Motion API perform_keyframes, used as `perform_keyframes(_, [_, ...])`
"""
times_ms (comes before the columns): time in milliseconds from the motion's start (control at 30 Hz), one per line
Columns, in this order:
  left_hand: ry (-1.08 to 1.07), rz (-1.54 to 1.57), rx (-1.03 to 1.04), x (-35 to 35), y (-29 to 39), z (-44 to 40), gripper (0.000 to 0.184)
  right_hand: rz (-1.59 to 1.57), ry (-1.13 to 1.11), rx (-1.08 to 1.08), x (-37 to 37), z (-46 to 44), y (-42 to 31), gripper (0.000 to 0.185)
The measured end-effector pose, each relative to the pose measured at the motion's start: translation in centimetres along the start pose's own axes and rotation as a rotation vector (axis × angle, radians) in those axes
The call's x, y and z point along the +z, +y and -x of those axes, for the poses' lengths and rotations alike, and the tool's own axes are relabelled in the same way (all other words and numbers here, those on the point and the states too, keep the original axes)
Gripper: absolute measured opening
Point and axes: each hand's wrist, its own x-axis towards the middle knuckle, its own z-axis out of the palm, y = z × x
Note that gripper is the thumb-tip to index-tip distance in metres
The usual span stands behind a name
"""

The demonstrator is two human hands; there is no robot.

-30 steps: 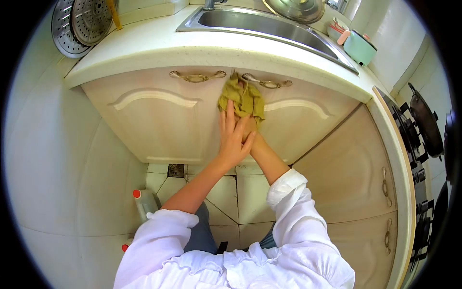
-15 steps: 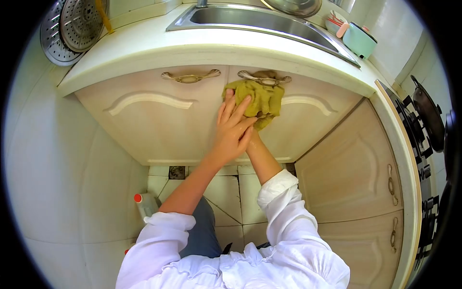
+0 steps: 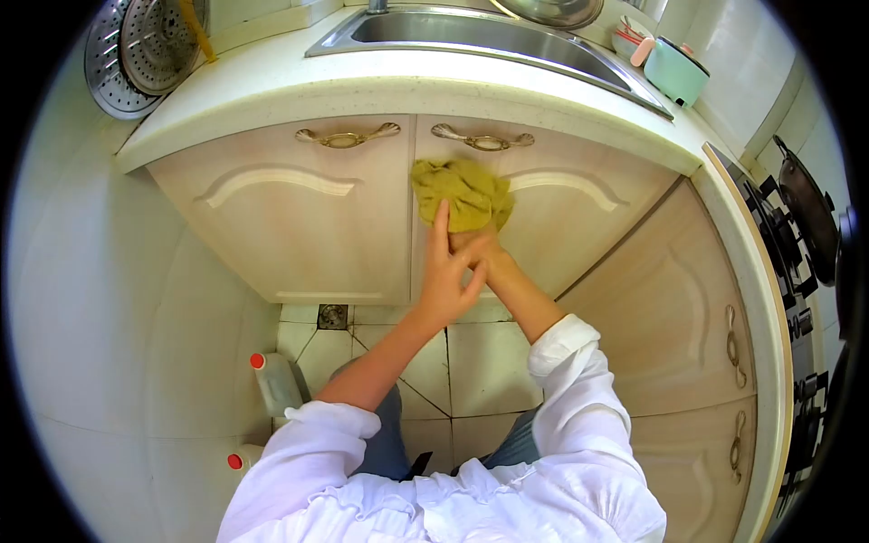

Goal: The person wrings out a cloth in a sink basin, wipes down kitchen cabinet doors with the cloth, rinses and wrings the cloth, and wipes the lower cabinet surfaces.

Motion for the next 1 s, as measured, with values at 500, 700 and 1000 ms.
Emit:
perform_keyframes(500, [0.145, -0.086, 0.145, -2.0, 3.5, -5.4, 0.036, 0.168, 0.233, 0.109, -4.4, -5.0, 0.7, 0.044])
perform_keyframes(700, [0.118, -0.191, 0.056, 0.0, 2.8, -4.5, 0.043, 0.298, 0.361, 0.099, -3.9, -5.3, -0.5, 0.047])
perform_keyframes(1000, [-0.084, -0.080, 0.019, 1.3, -3.1, 7.7, 0.046, -0.240, -0.120, -0.068, -1.4, -4.8, -1.2, 0.064])
